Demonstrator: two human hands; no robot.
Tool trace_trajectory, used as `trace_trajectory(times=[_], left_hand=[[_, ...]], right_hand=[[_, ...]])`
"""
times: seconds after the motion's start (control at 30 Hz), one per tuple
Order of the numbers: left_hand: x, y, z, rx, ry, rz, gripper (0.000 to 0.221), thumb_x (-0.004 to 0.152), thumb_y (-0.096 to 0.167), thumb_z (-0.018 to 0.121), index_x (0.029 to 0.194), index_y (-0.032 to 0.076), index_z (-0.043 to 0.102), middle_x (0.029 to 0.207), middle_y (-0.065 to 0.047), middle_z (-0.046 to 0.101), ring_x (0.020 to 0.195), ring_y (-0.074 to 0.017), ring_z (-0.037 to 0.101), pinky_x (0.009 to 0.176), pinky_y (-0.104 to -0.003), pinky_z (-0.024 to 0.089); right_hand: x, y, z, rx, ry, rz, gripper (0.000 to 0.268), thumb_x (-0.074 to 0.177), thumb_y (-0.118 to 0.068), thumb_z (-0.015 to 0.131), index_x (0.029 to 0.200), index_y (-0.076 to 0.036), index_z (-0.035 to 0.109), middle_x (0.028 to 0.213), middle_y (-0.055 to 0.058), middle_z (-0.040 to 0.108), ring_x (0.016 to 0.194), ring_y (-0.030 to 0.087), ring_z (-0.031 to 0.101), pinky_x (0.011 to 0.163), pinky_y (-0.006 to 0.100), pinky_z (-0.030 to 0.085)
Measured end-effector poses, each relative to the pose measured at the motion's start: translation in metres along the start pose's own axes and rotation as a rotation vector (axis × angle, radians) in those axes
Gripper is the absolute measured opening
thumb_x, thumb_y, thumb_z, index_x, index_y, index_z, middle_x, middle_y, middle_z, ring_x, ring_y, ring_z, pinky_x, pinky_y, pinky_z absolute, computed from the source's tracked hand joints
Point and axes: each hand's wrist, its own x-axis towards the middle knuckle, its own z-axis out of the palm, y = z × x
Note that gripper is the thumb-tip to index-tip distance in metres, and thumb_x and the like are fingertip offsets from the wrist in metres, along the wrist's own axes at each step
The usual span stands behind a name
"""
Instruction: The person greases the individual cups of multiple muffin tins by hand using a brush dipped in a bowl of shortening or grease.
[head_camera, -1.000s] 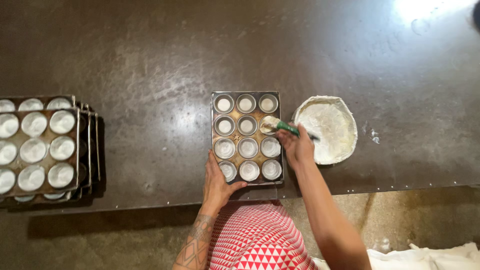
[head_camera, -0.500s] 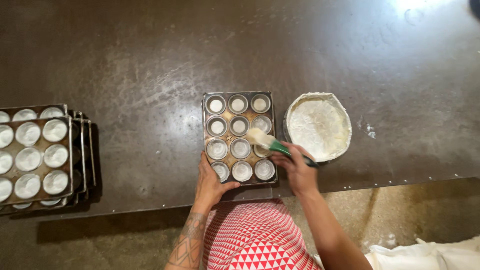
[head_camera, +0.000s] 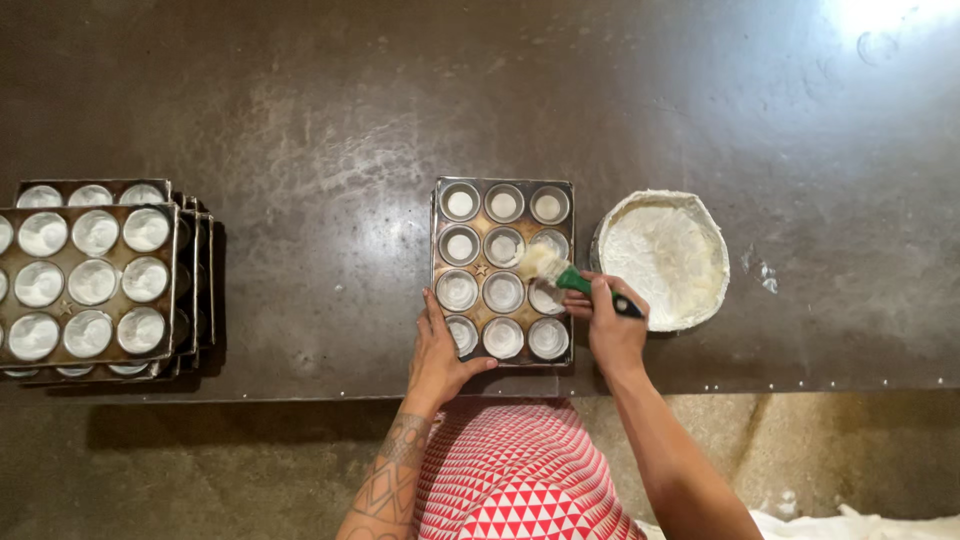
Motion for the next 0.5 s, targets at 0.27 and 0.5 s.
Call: trace_trajectory(times=[0.27,0.5], left_hand=[[0.002,-0.004,0.001,0.02,0.002,0.021,0.159,0.055,0.042,0.1,0.156,0.001,-0.015,0.154,-0.033,0.027,0.139,-0.0482,0.039,0.112,-0.05,0.04],[-0.001,-0.002,0.001,-0.002,0.012,0.013,0.158,0.055,0.04,0.099,0.158,0.002,-0.013,0.154,-0.032,0.03,0.138,-0.048,0.04,0.112,-0.05,0.041]], right_hand=[[0.004,-0.043,0.017,-0.977,-0.566,-0.93,0.045,0.09,-0.015,0.068,0.132,0.001,0.064,0.11,0.02,0.069,0.096,0.033,0.068,0.076,0.04,0.057],[-0.004,-0.056,-0.004,-1.475,-0.909,-0.967,0.051,0.083,-0.004,0.062,0.133,0.003,0.058,0.116,0.02,0.061,0.106,0.034,0.062,0.09,0.041,0.054]])
